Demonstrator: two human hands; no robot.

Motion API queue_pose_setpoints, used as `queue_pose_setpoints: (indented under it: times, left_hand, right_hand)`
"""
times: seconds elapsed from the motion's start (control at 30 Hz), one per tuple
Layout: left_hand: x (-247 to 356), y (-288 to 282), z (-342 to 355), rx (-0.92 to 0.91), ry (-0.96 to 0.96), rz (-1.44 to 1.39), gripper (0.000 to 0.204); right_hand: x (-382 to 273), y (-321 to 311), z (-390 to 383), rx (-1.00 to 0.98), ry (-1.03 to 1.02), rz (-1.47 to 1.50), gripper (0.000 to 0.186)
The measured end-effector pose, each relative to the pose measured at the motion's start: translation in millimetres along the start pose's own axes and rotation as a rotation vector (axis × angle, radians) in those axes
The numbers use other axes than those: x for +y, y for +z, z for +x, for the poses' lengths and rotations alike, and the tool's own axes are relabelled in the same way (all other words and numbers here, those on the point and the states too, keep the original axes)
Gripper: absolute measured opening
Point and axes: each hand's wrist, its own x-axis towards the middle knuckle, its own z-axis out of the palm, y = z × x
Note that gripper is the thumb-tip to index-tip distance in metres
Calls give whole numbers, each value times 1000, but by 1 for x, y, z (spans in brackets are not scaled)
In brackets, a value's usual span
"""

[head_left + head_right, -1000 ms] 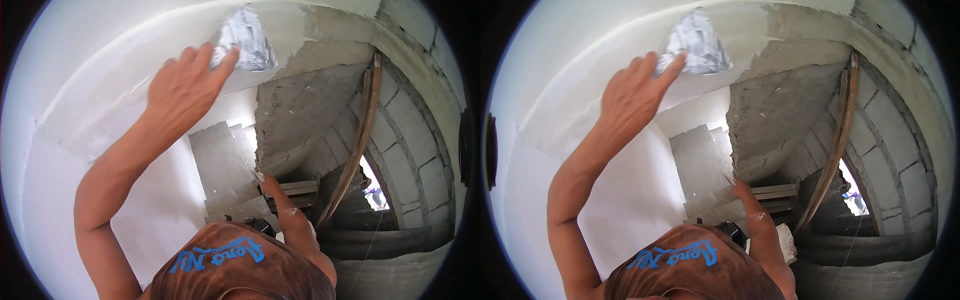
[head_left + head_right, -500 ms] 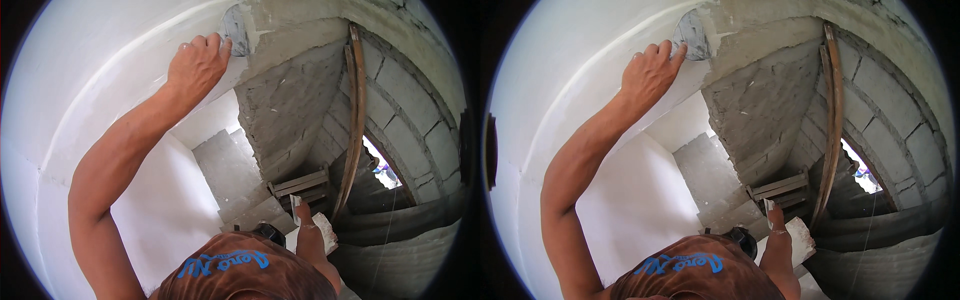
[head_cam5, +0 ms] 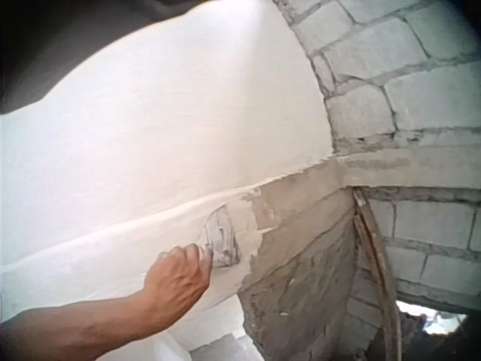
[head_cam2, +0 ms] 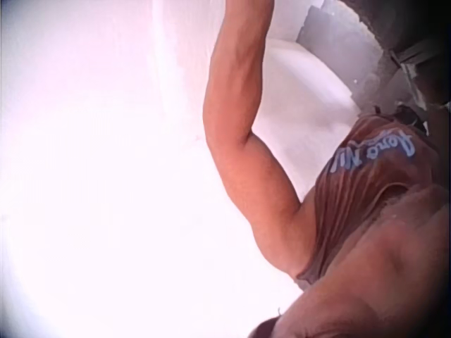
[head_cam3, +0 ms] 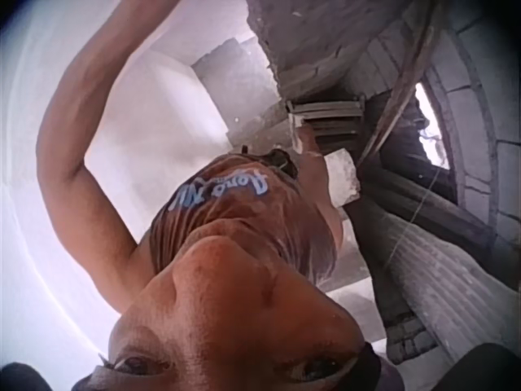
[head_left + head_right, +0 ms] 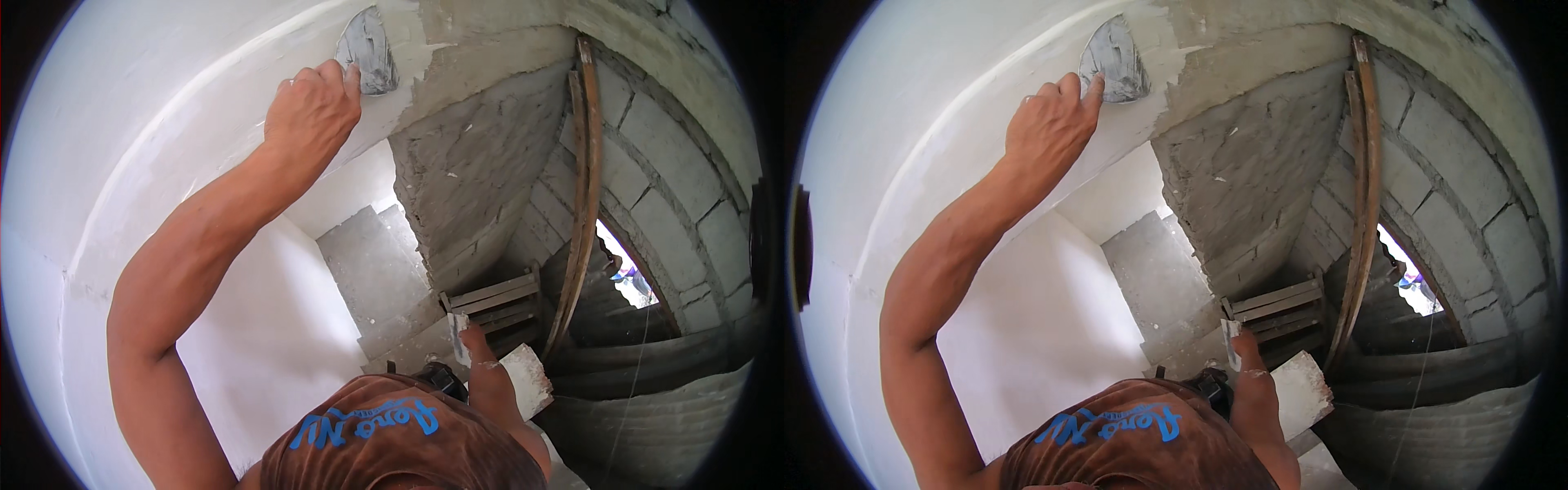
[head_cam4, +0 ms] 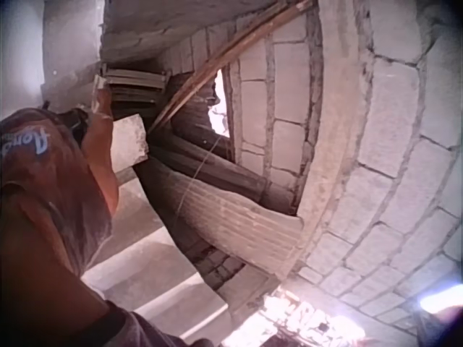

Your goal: The person transfers plaster between putty knives and applies and smooths the plaster onto the wall and ceiling surfaces.

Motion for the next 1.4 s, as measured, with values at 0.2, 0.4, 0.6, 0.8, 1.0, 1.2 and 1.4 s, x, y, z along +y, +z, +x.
queue_pose_setpoints:
  times: [0.2,0.4,0.6,0.8,1.0,1.2,1.4]
  left_hand:
    - [-19,0,-41,-48,-32,-7,55]
    - [-36,0,-73,-32,-45,-20,57]
    - [-57,7,-119,-99,-72,4,60]
    - [-80,3,-173,-158,-116,-2,63]
    - [-102,0,-230,-214,-161,64,63]
    - [-124,-2,-313,-356,-248,104,78]
    - [-126,-31,-345,-435,-361,51,73]
  right_hand:
    - [-14,-11,-11,-80,63,-100,47]
    - [6,-19,-11,-77,60,-138,48]
    - [3,-19,-18,-27,-4,-188,44]
    - [3,-9,3,-103,-1,-308,44]
    - [-50,-4,8,-138,-64,-388,45]
    - [-90,12,15,-247,-160,-390,43]
    - [-79,37,37,-207,-285,-409,39]
